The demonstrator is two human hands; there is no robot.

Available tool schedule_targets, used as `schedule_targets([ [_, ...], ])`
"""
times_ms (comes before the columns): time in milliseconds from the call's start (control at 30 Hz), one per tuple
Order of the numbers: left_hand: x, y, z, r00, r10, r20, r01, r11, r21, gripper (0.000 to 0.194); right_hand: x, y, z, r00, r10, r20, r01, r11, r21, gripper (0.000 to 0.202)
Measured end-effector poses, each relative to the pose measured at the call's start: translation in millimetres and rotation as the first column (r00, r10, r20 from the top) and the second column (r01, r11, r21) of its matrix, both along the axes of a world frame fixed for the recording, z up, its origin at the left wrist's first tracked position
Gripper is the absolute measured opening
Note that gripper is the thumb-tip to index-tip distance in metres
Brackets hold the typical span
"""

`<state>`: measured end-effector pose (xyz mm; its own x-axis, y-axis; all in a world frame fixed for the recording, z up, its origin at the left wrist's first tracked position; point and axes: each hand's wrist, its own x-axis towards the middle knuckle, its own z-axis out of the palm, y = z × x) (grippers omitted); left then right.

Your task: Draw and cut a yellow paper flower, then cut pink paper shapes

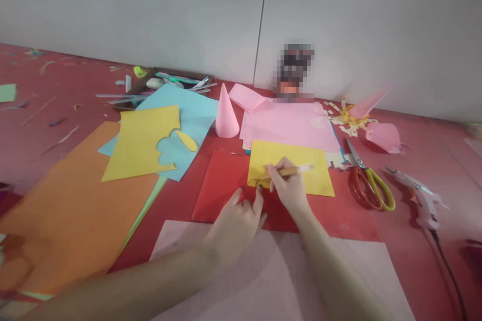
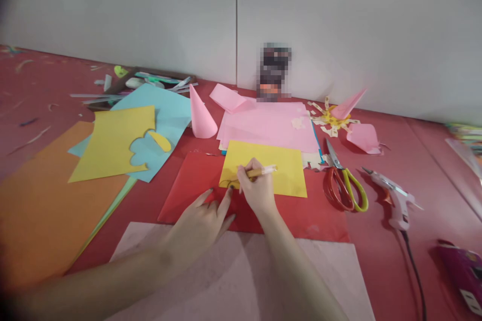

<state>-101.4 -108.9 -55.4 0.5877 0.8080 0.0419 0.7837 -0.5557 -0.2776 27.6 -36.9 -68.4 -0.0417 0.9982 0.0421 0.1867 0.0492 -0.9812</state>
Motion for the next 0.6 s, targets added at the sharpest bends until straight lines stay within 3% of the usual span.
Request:
schedule_targets([
  [367, 0.6, 0.1, 1.3, 1.000, 0.003, -0.012, -0.003, 1.000, -0.011, 0.047, 0.5, -1.0, -1.8, 0.999, -0.038, -0.022, 0.039, 0.999, 0.011, 0.027],
  [467, 0.6, 0.2, 2.0, 1.000, 0.002, -0.007, -0.002, 1.000, -0.013, 0.047, 4.2, 0.6, 0.9, 0.992, -0.104, -0.065, 0.108, 0.992, 0.063, 0.022],
  [533, 0.4, 0.3, 2.3, 1.000, 0.000, -0.005, 0.000, 1.000, -0.020, 0.048, 9.0, 2.8, 3.2, 0.989, -0.150, -0.004, 0.150, 0.979, 0.136, 0.018],
  [600, -0.2, 0.2, 2.2, 1.000, 0.003, 0.002, -0.003, 1.000, -0.031, 0.048, 15.2, 5.1, 4.1, 0.982, -0.138, 0.128, 0.106, 0.967, 0.233, 0.018],
])
